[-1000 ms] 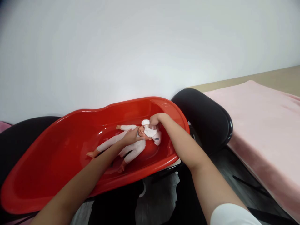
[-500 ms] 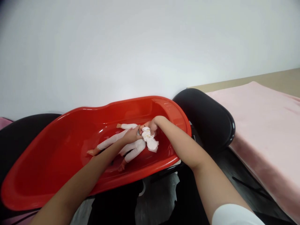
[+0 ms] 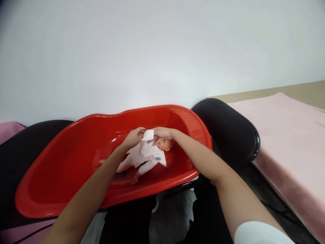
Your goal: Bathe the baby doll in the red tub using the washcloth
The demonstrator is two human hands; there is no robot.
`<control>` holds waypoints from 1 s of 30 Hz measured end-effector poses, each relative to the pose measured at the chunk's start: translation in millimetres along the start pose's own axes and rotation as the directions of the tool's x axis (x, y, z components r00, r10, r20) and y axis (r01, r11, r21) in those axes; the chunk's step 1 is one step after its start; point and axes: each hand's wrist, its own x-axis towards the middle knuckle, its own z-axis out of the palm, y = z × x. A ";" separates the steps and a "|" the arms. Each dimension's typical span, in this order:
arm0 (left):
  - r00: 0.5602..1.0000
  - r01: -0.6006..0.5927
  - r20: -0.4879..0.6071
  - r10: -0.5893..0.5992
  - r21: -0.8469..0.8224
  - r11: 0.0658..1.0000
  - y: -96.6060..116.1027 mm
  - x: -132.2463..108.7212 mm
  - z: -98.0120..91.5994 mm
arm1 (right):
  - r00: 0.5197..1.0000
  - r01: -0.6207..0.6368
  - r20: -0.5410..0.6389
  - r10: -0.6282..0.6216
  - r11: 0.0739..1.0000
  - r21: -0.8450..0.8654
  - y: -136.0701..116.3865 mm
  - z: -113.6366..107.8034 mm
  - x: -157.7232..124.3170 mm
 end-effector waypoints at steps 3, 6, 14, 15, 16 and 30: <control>0.988 0.045 -0.146 -0.052 -0.057 0.997 -1.0 -1.0 0.4 | 0.989 0.142 -0.041 -0.140 0.988 0.058 2.3 -1.2 4.7; 0.990 0.051 -0.134 -0.048 0.019 0.999 -4.3 -1.9 5.8 | 0.956 0.263 -0.071 -0.283 0.942 -0.211 8.3 -8.6 11.1; 0.947 -0.279 0.202 0.251 0.121 0.953 -34.1 4.8 31.2 | 0.988 0.145 0.085 -0.130 0.578 -0.803 21.8 -29.9 14.4; 0.940 -0.293 0.223 0.259 0.136 0.946 -37.2 6.3 33.7 | 0.994 0.102 0.069 -0.083 0.511 -0.854 21.8 -31.0 13.3; 0.933 -0.303 0.245 0.264 0.142 0.942 -39.6 7.7 35.7 | 0.999 0.041 0.030 -0.031 0.440 -0.897 21.9 -31.6 12.6; 0.962 -0.228 0.200 0.184 0.226 0.947 -14.4 -11.4 73.5 | 0.987 -0.092 -0.068 0.144 0.169 -0.981 20.0 -14.8 16.1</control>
